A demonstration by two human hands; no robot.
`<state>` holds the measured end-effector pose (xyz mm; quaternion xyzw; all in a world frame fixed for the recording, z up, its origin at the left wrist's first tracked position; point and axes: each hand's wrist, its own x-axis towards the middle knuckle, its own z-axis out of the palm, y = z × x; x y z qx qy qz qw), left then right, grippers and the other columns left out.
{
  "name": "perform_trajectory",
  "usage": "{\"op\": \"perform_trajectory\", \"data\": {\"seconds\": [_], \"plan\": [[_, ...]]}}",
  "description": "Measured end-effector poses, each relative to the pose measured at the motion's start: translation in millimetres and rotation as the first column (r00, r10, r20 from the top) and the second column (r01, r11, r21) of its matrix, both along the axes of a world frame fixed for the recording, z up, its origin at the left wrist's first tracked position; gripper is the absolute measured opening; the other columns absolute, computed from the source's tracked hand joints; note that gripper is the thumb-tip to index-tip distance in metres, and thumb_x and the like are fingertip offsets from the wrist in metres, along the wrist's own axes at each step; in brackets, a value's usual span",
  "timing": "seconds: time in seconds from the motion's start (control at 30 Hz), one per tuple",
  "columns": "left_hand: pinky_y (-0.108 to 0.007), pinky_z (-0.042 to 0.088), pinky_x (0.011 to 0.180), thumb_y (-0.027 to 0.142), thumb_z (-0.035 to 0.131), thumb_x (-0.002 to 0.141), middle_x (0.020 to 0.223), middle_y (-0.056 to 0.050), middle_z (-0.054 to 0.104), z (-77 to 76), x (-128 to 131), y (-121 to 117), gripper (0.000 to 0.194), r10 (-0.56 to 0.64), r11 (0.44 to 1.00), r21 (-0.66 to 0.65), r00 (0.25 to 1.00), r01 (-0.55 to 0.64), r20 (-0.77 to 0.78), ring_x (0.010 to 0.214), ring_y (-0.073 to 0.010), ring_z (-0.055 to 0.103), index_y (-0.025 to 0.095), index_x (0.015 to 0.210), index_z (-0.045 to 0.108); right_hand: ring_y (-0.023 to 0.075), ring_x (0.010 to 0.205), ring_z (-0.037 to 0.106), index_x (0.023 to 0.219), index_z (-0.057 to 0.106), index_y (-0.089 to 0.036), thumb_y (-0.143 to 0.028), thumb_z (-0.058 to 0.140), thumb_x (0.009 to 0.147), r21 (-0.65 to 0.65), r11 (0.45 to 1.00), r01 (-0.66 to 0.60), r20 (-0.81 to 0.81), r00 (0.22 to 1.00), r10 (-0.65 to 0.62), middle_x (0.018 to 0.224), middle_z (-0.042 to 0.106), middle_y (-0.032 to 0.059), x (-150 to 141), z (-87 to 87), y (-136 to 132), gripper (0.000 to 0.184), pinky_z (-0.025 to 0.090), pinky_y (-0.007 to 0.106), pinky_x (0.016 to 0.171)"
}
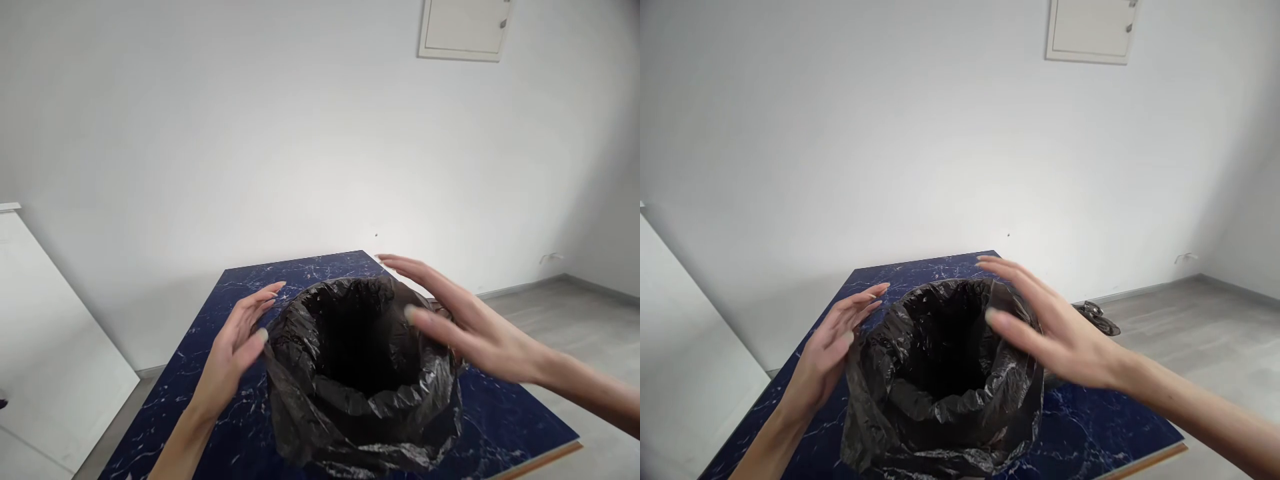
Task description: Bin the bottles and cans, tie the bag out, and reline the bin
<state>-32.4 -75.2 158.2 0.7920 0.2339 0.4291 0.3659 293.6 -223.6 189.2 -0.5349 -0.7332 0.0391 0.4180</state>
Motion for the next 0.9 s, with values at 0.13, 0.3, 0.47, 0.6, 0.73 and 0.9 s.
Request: {"op": "perform_trajectory", "data": {"seconds": [0.13,0.3,0.47,0.6,0.73,0.9], "plan": [[-0.054,0.032,0.130,0.061,0.071,0.092,0.178,-0.003,0.020,0.1,-2.6,-16.3,0.089,-0.117,0.991,0.043,0.972,0.129,-0.205,0.162,-0.0373,0.024,0.038,0.166,0.027,0.0383,0.153,0.040,0.164,0.039,-0.034,-0.064,0.078,0.086,0.085,0.971,-0.222,0.401,0.900,0.171,0.166,0.044,0.0091,-14.5,3.7,-22.9,0.092,0.041,0.056,0.124],[-0.056,0.043,0.123,0.046,0.080,0.089,0.180,-0.003,0.003,-16.0,-8.7,-10.0,0.117,-0.204,0.978,-0.045,0.911,0.202,-0.359,0.162,-0.0412,0.020,0.045,0.168,-0.006,0.0312,0.145,0.053,0.152,0.052,-0.026,-0.050,0.075,0.094,0.124,0.961,-0.248,0.517,0.843,0.151,0.152,0.061,0.0106,-27.4,-10.6,-22.6,0.067,0.039,0.050,0.127],[-0.053,0.061,0.103,0.045,0.084,0.086,0.177,-0.011,0.018,-38.7,-11.0,5.6,0.132,-0.253,0.961,-0.210,0.879,0.180,-0.405,0.147,-0.0437,0.049,0.050,0.163,-0.023,0.0292,0.116,0.069,0.127,0.064,-0.027,-0.053,0.070,0.097,0.077,0.981,-0.178,0.436,0.891,0.127,0.124,0.074,0.0093,-31.4,-16.8,-8.0,0.040,0.057,0.046,0.098],[-0.059,0.054,0.110,0.057,0.084,0.081,0.179,-0.010,0.008,-75.3,-13.1,34.8,0.133,-0.116,0.981,-0.191,0.887,0.032,-0.447,0.154,-0.0452,0.038,0.048,0.165,-0.020,0.0276,0.097,0.070,0.111,0.067,-0.023,-0.055,0.070,0.097,0.046,0.994,-0.097,0.448,0.892,0.066,0.104,0.076,0.0082,-26.9,-17.0,20.0,0.035,0.054,0.044,0.083],[-0.069,0.037,0.120,0.071,0.064,0.091,0.178,-0.017,0.008,-121.7,-17.5,66.8,0.109,0.184,0.947,-0.124,0.818,-0.295,-0.545,0.160,-0.0481,0.022,0.034,0.170,-0.001,0.0286,0.093,0.069,0.101,0.069,-0.021,-0.057,0.071,0.094,0.036,0.997,0.061,0.492,0.868,-0.071,0.096,0.075,0.0083,-14.0,-20.3,64.4,0.037,0.051,0.045,0.086],[-0.059,0.038,0.123,0.062,0.046,0.103,0.170,-0.016,0.035,-152.9,-20.2,70.5,0.062,0.331,0.935,0.056,0.801,-0.351,-0.498,0.155,-0.0409,0.039,0.029,0.155,0.036,0.0347,0.103,0.069,0.110,0.072,-0.022,-0.055,0.070,0.091,0.001,0.953,0.304,0.520,0.814,-0.261,0.109,0.076,0.0131,10.2,-25.6,123.4,0.038,0.052,0.046,0.086]]}}
